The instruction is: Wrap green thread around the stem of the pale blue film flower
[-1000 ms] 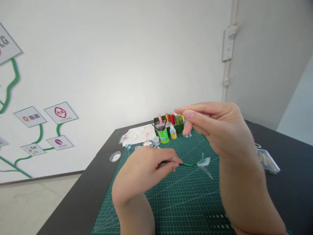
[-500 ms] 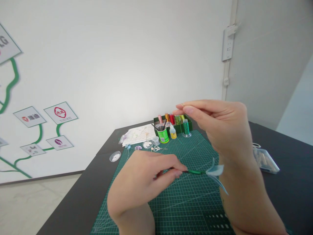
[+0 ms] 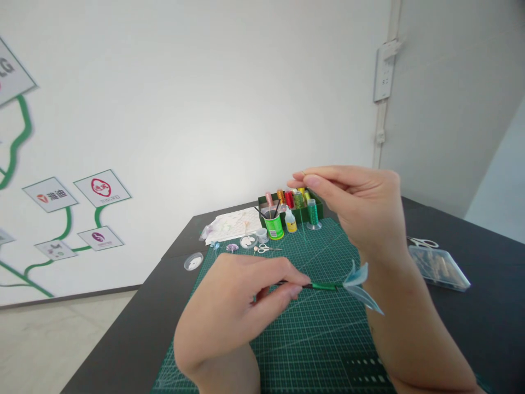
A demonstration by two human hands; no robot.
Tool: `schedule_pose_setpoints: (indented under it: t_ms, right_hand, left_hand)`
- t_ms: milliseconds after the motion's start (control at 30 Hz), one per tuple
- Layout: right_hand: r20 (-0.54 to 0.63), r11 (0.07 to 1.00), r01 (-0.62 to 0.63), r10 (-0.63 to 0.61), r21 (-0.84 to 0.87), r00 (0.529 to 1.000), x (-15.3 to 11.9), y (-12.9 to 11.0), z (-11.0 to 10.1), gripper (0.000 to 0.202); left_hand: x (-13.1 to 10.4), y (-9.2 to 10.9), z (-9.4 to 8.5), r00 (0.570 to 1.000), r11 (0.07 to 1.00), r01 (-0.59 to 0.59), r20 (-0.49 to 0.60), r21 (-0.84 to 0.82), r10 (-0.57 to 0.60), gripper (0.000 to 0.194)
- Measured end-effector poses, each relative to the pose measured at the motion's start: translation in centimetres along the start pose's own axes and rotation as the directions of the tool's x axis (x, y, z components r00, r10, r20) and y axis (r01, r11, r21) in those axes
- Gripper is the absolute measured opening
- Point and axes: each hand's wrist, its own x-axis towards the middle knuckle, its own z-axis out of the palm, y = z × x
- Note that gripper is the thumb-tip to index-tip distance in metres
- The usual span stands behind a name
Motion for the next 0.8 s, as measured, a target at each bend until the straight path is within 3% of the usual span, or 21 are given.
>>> schedule_pose_setpoints:
  t_ms: [333,800]
  right_hand:
    - [0.016,1.0,0.001,-0.001,-0.009,1.0,0.29,0.86,0.01,0.014]
    - [0.063,0.992,-0.127,0.126,0.017,0.99,0.26,0.96,0.2,0.009]
  left_hand:
    - [-0.08,0.22,-0.22,0.997,0.996,-0.073,-0.018,0.043,0.074,0.012]
    - [-0.73,0.59,-0.65,0.965,0.989,-0.149,-0.216,0.022,0.151,0.014]
